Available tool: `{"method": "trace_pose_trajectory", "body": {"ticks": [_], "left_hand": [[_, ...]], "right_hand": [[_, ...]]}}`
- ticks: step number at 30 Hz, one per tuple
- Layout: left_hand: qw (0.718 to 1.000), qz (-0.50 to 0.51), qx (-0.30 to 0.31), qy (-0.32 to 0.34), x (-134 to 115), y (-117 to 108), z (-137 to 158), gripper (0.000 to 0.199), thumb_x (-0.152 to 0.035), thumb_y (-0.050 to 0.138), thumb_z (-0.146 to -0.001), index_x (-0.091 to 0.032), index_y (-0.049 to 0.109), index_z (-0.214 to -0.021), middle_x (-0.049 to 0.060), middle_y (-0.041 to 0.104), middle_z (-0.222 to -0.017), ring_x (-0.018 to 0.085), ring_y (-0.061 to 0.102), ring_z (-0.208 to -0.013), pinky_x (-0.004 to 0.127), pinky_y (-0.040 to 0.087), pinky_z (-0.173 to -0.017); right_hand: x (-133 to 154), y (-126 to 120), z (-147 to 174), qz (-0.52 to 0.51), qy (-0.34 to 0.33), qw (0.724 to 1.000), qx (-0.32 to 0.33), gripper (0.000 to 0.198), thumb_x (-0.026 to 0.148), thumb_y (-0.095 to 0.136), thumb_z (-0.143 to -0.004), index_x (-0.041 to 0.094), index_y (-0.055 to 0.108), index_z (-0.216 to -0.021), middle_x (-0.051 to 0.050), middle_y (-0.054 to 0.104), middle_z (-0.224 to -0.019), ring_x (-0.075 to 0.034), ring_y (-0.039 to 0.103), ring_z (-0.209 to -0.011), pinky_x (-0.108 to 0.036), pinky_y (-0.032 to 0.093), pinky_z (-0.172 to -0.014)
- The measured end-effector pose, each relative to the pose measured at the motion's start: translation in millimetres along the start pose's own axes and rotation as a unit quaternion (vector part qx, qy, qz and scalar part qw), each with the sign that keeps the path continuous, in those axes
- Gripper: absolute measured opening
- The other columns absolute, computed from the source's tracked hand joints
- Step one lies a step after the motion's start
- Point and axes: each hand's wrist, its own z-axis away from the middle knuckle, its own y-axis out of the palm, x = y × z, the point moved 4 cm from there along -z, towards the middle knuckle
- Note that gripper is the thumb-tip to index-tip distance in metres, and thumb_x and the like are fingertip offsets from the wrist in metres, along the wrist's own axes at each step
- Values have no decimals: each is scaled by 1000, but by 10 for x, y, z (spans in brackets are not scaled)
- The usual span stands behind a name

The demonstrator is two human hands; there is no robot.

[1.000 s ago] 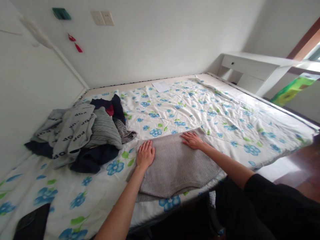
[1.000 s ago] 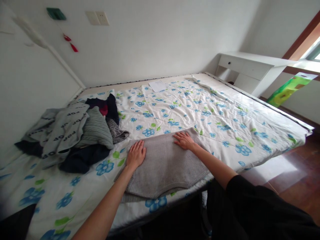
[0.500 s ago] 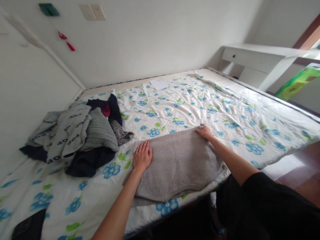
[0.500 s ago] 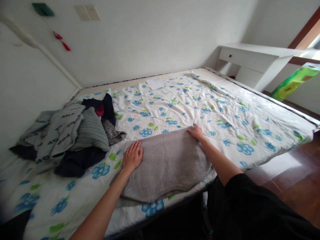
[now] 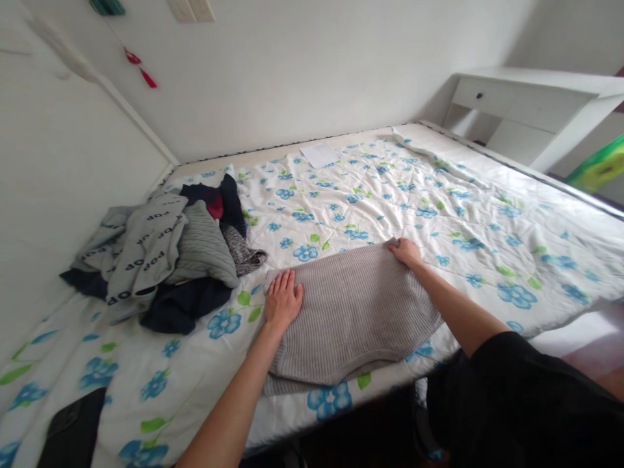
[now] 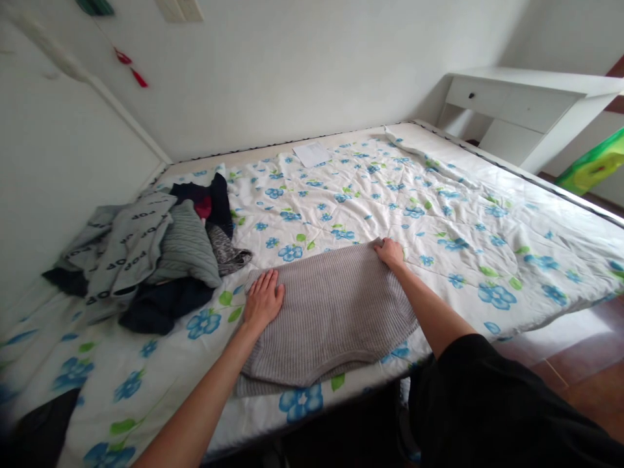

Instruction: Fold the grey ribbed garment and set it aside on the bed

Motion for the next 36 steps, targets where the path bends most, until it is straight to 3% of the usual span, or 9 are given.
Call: {"method": "trace_pose_trajectory", "body": {"ticks": [3, 5, 8, 10, 13, 15, 20, 27, 36], "left_hand": [[1000, 12, -7, -2, 3, 23, 3, 68, -41, 41, -110, -15, 56, -171, 15, 53, -178, 37, 46, -168, 56, 32, -141], [1000, 12, -8, -3, -2, 31, 6, 68, -41, 41, -110, -14, 56, -171, 15, 53, -178, 37, 46, -167, 56, 32, -141], [1000, 3, -10, -3, -12, 27, 14, 68, -40, 40, -111, -13, 56, -171, 16, 52, -178, 37, 46, -167, 56, 32, -141], [1000, 1, -13, 0, -12, 21, 23, 67, -40, 40, -111, -13, 56, -171, 16, 52, -178, 37, 46, -167, 56, 32, -140], [1000, 0, -12, 8, 6, 25, 35, 66, -39, 41, -111, -15, 56, -171, 15, 52, -178, 35, 46, -168, 55, 33, -140], [1000, 1, -7, 10, 22, 39, 35, 66, -37, 42, -110, -16, 56, -171, 14, 52, -179, 35, 46, -168, 54, 34, -140], [1000, 9, -24, 3, 17, 58, 8, 66, -40, 40, -111, -18, 58, -170, 14, 54, -178, 35, 46, -167, 55, 33, -140], [999, 22, -24, -8, -8, 39, 1, 68, -41, 41, -109, -14, 58, -169, 15, 53, -178, 35, 45, -168, 53, 30, -141], [999, 20, -37, -3, 6, 51, 6, 67, -41, 42, -109, -18, 58, -170, 13, 55, -177, 34, 47, -167, 53, 32, -141]], "right_hand": [[226, -7, 212, 54, -25, 997, -42, 60, 35, 60, -108, 10, 61, -162, -28, 67, -155, -43, 61, -147, -55, 47, -122], [590, 64, 408, 54, -92, 993, -43, 63, 29, 53, -110, 12, 51, -171, -25, 56, -170, -41, 50, -158, -57, 38, -132], [1335, 387, 845, 40, -211, 976, 33, 65, 34, 48, -115, 13, 45, -176, -19, 42, -183, -36, 35, -171, -55, 25, -140], [1845, 682, 1220, 33, -304, 948, 87, 68, 40, 50, -116, 12, 42, -178, -16, 35, -187, -35, 28, -174, -56, 23, -142], [2394, 1060, 1716, 2, -418, 899, 134, 63, 42, 48, -117, 22, 47, -177, -6, 39, -186, -30, 31, -174, -51, 24, -142], [2519, 1200, 1855, -16, -420, 894, 156, 59, 47, 48, -116, 35, 55, -173, -1, 49, -181, -30, 37, -172, -49, 26, -142], [2146, 1087, 1586, -7, -320, 931, 177, 65, 66, 60, -106, 40, 65, -166, -4, 54, -176, -39, 35, -172, -61, 20, -144], [1246, 580, 1010, 48, -381, 907, 174, 67, 58, 42, -119, 24, 52, -176, -8, 41, -185, -34, 34, -173, -59, 21, -143], [29, 114, 407, 109, -255, 952, 131, 67, 56, 38, -121, 25, 42, -181, -10, 35, -188, -33, 28, -175, -59, 23, -142]]}}
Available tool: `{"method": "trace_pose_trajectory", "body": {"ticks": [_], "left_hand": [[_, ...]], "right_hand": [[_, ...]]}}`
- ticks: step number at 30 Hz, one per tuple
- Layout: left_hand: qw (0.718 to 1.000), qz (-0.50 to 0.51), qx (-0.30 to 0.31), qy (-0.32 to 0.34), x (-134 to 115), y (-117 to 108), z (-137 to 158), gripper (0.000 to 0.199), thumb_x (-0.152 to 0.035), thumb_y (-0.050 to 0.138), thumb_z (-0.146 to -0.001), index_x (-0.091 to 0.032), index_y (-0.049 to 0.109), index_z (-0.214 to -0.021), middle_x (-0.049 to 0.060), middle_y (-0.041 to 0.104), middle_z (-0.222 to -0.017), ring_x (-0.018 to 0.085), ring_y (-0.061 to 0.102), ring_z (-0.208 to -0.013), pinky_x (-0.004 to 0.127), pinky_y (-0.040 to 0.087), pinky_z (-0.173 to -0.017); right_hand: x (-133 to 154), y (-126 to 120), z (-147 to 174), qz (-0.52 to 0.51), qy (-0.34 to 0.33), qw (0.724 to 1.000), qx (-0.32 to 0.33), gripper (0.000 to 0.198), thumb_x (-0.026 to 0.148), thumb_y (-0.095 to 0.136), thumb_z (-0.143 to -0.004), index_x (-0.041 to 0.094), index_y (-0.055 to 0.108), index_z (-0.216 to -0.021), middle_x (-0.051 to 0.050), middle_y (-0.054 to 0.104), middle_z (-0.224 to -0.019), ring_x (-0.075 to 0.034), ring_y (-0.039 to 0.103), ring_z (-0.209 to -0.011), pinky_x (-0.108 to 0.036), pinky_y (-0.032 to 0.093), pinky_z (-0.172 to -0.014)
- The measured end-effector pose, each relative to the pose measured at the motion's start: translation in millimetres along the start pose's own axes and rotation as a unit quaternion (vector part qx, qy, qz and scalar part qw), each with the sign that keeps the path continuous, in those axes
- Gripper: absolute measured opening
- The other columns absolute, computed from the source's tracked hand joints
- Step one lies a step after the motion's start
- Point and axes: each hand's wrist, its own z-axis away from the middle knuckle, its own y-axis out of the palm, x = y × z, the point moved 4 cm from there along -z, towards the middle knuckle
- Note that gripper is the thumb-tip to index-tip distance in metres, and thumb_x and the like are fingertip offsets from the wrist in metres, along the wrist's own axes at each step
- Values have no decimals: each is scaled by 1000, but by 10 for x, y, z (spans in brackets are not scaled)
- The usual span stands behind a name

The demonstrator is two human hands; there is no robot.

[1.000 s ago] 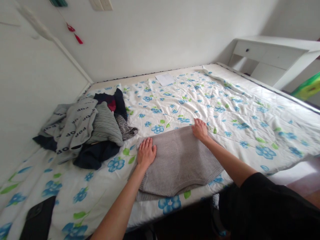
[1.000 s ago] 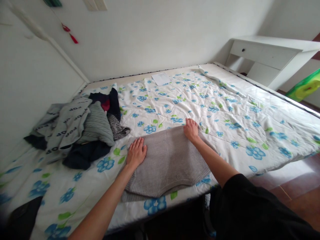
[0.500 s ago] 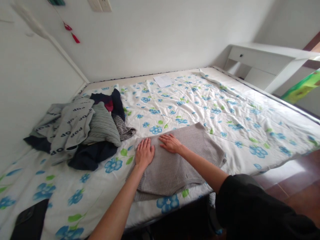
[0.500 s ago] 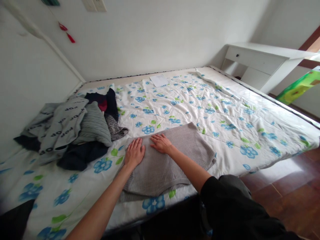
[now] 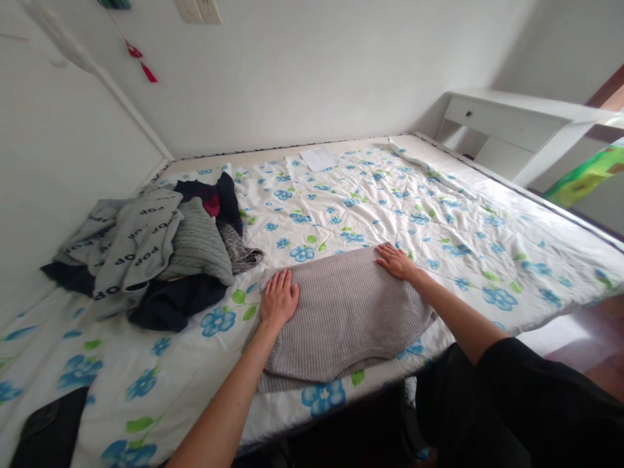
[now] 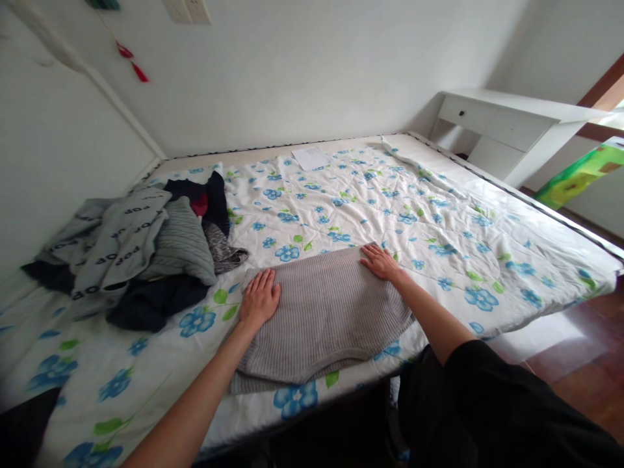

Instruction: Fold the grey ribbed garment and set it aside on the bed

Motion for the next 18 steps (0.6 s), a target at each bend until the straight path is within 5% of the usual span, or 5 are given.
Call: {"method": "trace_pose_trajectory", "body": {"ticks": [3, 6, 10, 15, 18], "left_hand": [[1000, -14, 6, 2, -3, 11, 1, 68, -40, 40, -110, -13, 59, -169, 15, 53, -178, 36, 47, -167, 54, 32, -141], [999, -30, 11, 3, -15, 12, 6, 67, -39, 39, -111, -13, 58, -169, 14, 52, -179, 35, 47, -167, 53, 32, -141], [999, -41, 15, 4, -34, -1, 16, 67, -39, 39, -111, -13, 58, -169, 14, 52, -179, 35, 48, -167, 52, 32, -141], [999, -37, 22, 9, -31, -14, 36, 67, -40, 37, -113, -9, 57, -170, 15, 51, -179, 37, 47, -167, 54, 33, -140], [999, -31, 29, 14, -17, -6, 43, 67, -40, 37, -113, -8, 57, -169, 16, 51, -179, 37, 47, -167, 53, 33, -140]], "right_hand": [[-108, -38, 38, 12, 45, 999, -12, 67, 54, 38, -121, 22, 42, -180, -13, 34, -188, -37, 32, -173, -64, 26, -139], [141, -84, -7, 46, 77, 995, -37, 63, 47, 40, -120, 18, 48, -176, -17, 42, -183, -41, 33, -171, -68, 24, -138], [1050, -35, -168, 53, 68, 994, -65, 63, 45, 45, -119, 13, 53, -171, -21, 50, -177, -44, 34, -168, -64, 26, -137], [2551, 359, -256, -15, -122, 992, -39, 61, 43, 45, -118, 16, 54, -173, -12, 52, -178, -36, 37, -169, -54, 26, -139], [2979, 547, -226, -60, -170, 983, -29, 62, 44, 46, -115, 23, 58, -172, -11, 56, -175, -38, 39, -170, -56, 26, -139]]}}
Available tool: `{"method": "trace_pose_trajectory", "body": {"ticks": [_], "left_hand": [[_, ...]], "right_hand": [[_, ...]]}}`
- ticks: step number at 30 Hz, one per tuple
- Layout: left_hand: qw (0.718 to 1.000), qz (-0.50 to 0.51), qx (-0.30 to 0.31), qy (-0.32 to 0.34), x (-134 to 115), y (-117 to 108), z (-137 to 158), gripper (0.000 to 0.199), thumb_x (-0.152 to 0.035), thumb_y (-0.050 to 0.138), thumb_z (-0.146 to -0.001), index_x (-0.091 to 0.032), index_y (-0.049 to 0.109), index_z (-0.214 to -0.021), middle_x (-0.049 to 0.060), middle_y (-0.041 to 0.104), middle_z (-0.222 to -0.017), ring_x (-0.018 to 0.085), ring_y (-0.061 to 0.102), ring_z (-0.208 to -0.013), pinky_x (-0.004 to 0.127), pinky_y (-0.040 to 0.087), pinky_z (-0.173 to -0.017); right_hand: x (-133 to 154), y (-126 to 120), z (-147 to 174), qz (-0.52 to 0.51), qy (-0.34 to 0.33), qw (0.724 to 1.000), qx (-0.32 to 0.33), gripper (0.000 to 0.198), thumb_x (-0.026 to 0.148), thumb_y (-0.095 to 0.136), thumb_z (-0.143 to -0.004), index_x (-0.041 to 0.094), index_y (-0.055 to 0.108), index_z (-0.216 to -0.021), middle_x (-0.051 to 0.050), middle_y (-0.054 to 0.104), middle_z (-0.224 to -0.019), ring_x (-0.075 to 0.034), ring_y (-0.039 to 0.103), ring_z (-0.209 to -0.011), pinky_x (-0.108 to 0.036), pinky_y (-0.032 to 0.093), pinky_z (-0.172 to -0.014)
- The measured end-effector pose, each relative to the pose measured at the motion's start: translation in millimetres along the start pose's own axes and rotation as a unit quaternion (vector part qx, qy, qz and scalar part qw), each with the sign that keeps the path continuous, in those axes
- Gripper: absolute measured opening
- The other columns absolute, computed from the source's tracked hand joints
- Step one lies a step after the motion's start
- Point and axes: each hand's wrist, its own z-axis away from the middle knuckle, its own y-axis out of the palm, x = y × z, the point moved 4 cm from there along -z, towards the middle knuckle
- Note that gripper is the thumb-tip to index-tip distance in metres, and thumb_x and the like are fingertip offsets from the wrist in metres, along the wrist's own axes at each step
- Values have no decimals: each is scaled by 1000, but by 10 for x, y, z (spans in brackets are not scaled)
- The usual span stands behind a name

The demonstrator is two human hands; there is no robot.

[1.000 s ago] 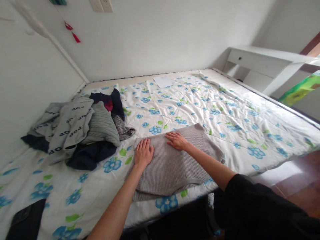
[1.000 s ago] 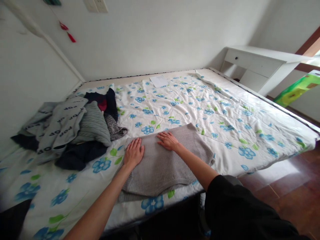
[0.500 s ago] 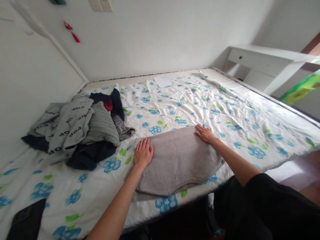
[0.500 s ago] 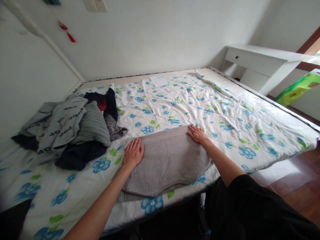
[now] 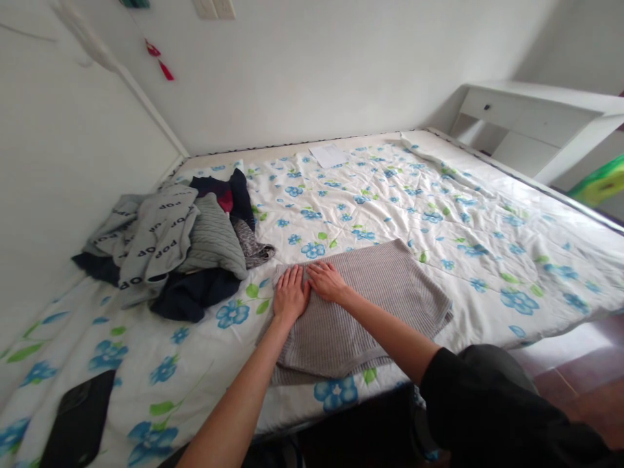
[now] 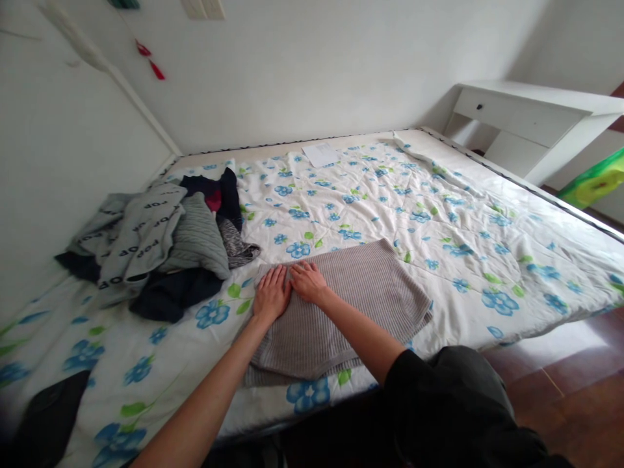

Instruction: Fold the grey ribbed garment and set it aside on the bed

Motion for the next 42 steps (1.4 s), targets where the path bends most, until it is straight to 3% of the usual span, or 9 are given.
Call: {"method": "trace_pose_trajectory", "body": {"ticks": [4, 10, 16, 20, 25, 31, 35, 38, 42], "left_hand": [[1000, 12, -12, -2, 15, 14, -15, 68, -38, 39, -112, -6, 58, -169, 18, 52, -178, 38, 48, -166, 55, 33, -139], [999, 20, -29, -5, 18, 20, -34, 67, -38, 41, -109, -12, 60, -168, 17, 54, -176, 37, 49, -165, 56, 35, -139], [1000, 7, -25, -4, 33, 20, -35, 68, -39, 39, -110, -8, 60, -167, 17, 54, -177, 38, 49, -165, 54, 34, -139], [1000, 7, -26, -3, 34, 31, -42, 68, -39, 38, -110, -9, 60, -167, 17, 53, -177, 38, 49, -165, 55, 34, -139], [1000, 13, -24, -7, 14, 27, -34, 68, -38, 39, -110, -8, 60, -168, 17, 53, -177, 38, 49, -165, 55, 33, -139], [1000, 18, -24, -9, 9, 0, -3, 65, -39, 41, -112, -12, 60, -168, 16, 53, -178, 36, 48, -166, 54, 33, -140], [1000, 15, -15, -3, 19, -11, 28, 63, -37, 40, -113, -14, 60, -168, 15, 54, -177, 35, 49, -166, 54, 35, -139], [1000, 21, -11, -7, 22, -12, 34, 62, -37, 40, -113, -15, 60, -168, 14, 54, -177, 35, 48, -167, 53, 34, -139], [999, 31, -25, -4, 7, -11, 17, 64, -37, 42, -111, -15, 59, -170, 16, 53, -177, 36, 48, -166, 57, 34, -139]], "right_hand": [[-224, -15, 79, -31, 41, 999, 9, 70, 59, 61, -104, 35, 60, -171, -10, 58, -172, -43, 40, -169, -71, 23, -139], [-1248, -432, 477, -1, 50, 998, 27, 66, 59, 43, -116, 31, 56, -174, -4, 44, -183, -35, 35, -173, -53, 22, -143], [-2402, -809, 999, 70, 123, 990, 29, 65, 58, 36, -120, 30, 51, -177, -7, 43, -184, -35, 35, -173, -63, 28, -140], [-2780, -946, 1230, 77, 189, 979, 21, 65, 53, 34, -120, 27, 47, -179, -9, 40, -185, -38, 37, -171, -68, 28, -138], [-2332, -908, 985, 120, 217, 968, -43, 60, 44, 41, -119, 21, 56, -172, -15, 51, -178, -40, 35, -170, -67, 24, -139], [-805, -246, 197, 43, 67, 996, -32, 61, 41, 48, -116, 17, 57, -172, -17, 54, -176, -36, 42, -168, -55, 32, -136], [-96, 162, -66, -1, 52, 998, -32, 62, 53, 56, -110, 26, 68, -164, -18, 63, -167, -43, 40, -169, -62, 27, -136], [-39, 221, -67, -47, 62, 997, -6, 67, 60, 60, -105, 31, 68, -165, -17, 62, -168, -47, 38, -169, -70, 23, -137], [-462, -7, 109, -51, 58, 997, 17, 66, 60, 56, -108, 33, 65, -168, -11, 56, -174, -42, 39, -169, -62, 24, -140]]}}
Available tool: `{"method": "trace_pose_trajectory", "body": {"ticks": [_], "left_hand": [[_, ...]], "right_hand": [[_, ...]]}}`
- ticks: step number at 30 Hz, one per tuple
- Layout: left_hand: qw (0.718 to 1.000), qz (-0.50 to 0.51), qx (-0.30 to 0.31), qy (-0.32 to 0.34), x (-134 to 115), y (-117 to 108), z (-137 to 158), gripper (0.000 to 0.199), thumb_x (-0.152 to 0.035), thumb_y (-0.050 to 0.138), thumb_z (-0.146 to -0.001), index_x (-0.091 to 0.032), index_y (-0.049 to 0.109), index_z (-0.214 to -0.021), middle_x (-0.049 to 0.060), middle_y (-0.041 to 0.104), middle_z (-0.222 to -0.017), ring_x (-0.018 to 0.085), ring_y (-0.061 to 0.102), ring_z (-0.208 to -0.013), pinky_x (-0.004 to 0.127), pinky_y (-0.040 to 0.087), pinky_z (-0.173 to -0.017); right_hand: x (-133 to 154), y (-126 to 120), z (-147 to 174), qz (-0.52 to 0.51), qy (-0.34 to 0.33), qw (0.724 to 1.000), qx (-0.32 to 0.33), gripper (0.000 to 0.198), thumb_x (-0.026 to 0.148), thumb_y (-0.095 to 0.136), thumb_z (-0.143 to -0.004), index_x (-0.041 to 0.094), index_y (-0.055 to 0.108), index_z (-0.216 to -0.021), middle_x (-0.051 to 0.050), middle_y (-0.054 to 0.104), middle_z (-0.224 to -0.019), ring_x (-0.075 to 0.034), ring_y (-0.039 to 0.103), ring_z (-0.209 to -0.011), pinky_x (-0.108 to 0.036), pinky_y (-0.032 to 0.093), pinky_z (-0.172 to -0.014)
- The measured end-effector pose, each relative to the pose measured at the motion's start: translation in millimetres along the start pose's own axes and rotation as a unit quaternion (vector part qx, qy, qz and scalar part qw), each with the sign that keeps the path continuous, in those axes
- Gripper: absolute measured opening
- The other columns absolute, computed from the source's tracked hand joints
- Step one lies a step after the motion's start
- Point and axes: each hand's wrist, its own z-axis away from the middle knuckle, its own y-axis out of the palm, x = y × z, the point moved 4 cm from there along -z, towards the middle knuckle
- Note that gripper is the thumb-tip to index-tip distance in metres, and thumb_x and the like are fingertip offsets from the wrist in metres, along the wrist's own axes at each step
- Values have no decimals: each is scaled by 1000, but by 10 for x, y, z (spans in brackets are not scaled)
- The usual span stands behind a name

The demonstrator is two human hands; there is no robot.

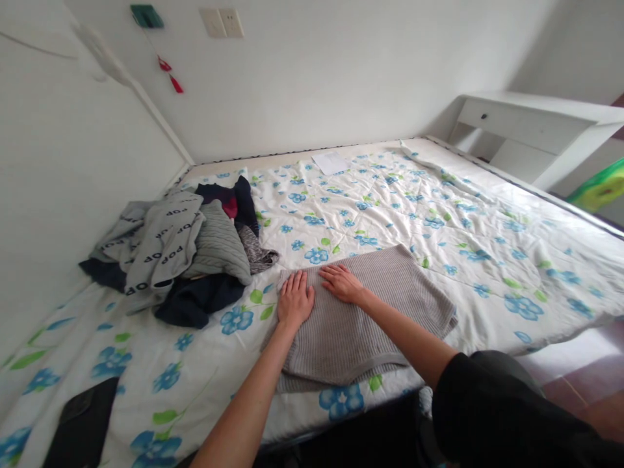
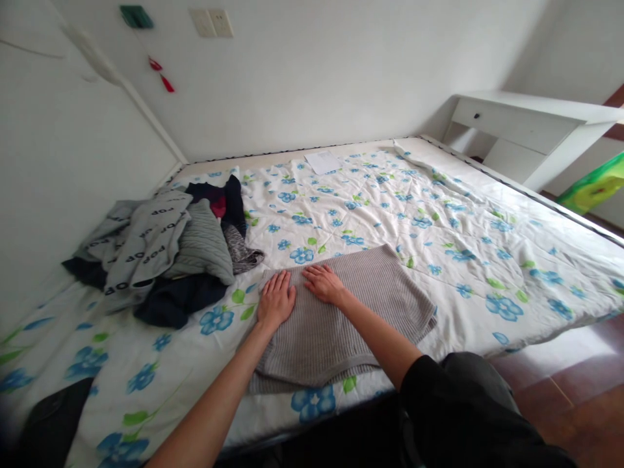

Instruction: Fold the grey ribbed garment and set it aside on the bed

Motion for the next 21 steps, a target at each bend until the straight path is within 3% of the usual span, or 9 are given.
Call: {"method": "trace_pose_trajectory", "body": {"ticks": [4, 11, 17, 21], "left_hand": [[1000, -2, -4, -5, -4, 2, -16, 65, -37, 43, -110, -16, 59, -170, 14, 55, -177, 35, 48, -166, 55, 35, -139], [1000, -14, -1, -5, -11, -3, -18, 66, -37, 40, -111, -13, 60, -168, 15, 54, -177, 37, 48, -166, 55, 34, -139], [1000, -19, -4, -2, 0, -2, -28, 65, -38, 41, -110, -17, 59, -169, 12, 55, -177, 36, 50, -165, 54, 36, -138], [1000, -14, 5, -4, 8, 3, -37, 67, -39, 40, -110, -14, 59, -169, 14, 53, -178, 37, 48, -166, 55, 34, -139]], "right_hand": [[-668, -399, 219, 45, -38, 998, 15, 67, 54, 38, -118, 24, 54, -175, -9, 42, -184, -34, 35, -173, -55, 22, -143], [-2008, -951, 665, 87, 68, 994, -1, 64, 52, 37, -120, 28, 50, -177, -8, 44, -183, -32, 34, -174, -62, 23, -142], [-2408, -1132, 635, 29, 111, 989, -94, 60, 42, 51, -114, 22, 59, -170, -12, 57, -174, -31, 48, -166, -54, 34, -140], [-2660, -1280, 478, -55, 269, 944, -183, 71, 41, 69, -103, 15, 60, -168, -20, 71, -157, -35, 69, -144, -49, 52, -125]]}}
